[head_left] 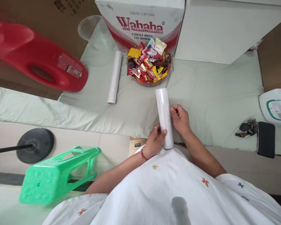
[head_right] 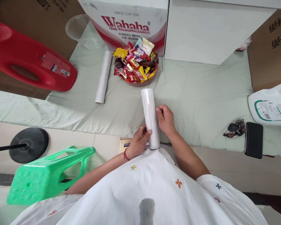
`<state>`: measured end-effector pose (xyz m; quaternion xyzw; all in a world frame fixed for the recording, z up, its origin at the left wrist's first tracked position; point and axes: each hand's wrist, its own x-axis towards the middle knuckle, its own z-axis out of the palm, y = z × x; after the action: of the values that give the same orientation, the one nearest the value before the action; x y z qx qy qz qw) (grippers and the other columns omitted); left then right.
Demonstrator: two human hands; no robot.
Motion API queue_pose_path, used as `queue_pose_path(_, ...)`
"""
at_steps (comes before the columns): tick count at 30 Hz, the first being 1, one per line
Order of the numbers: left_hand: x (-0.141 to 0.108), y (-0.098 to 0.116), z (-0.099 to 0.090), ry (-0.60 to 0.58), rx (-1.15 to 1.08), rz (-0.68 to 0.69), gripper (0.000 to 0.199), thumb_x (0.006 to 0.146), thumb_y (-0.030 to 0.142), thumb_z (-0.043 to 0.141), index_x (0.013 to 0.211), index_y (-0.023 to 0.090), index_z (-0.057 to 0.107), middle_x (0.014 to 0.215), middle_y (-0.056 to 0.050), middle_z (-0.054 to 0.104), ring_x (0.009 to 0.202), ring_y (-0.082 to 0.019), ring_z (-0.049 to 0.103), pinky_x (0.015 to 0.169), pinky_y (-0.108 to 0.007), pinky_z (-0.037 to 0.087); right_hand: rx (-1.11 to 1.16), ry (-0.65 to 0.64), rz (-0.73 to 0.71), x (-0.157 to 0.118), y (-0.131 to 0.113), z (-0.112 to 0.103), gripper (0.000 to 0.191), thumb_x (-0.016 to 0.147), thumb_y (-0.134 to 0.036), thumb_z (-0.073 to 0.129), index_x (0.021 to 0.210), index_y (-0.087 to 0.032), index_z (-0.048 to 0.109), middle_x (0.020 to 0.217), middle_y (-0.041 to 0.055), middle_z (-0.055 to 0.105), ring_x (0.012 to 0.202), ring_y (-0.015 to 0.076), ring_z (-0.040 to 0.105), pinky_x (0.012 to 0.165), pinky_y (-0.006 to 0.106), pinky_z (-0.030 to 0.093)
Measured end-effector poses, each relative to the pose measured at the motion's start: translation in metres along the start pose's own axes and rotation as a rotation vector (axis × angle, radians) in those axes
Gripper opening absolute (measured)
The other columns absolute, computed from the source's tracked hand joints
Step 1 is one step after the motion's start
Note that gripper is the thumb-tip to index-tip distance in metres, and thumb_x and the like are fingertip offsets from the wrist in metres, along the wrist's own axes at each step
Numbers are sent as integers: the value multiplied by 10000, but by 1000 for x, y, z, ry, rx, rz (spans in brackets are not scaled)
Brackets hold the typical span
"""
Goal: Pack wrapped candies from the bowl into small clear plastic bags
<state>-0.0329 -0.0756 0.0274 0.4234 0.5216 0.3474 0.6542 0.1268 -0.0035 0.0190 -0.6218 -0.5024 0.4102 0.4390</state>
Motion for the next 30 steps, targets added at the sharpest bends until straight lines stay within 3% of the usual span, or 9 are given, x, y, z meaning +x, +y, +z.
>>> queue_pose_path(6,1,0,-2,-1,-13,-2,560,907,673,622,1152,174,555,1176,-135,690,1102,-264,644,981,-422,503,126,74,133,7,14,-3,318,920,-549,583,851,-240,551,707,-36,508,575,134,454,534,280,423)
queue_pose_path(12,0,-2,2,-15,24,-11,579,910,656,623,1187,153,542,1173,-154,672,1068,-267,638,959,-429,504,189,30,19,3,-3,-2,362,920,-596,624,1002,-244,617,915,11,637,820,168,581,748,300,504)
queue_pose_path(20,-3,2,3,-20,160,42,471,944,548,622,1188,150,557,1178,-154,638,1095,-276,617,987,-446,500,-78,147,-124,8,-7,-4,273,995,-470,516,856,-235,527,744,-20,554,680,157,495,672,311,422)
queue_pose_path(26,-2,0,0,-61,153,16,479,958,559,591,1201,149,549,1200,-160,635,1109,-276,606,1001,-446,488,155,140,111,15,13,-4,312,967,-522,553,838,-242,504,677,-56,470,588,131,431,585,278,397)
queue_pose_path(30,-1,2,-1,-62,134,9,482,939,574,621,1177,157,571,1183,-149,648,1088,-275,615,973,-432,492,265,155,104,14,7,-2,410,964,-653,512,930,-245,537,878,-5,604,739,146,555,628,270,458)
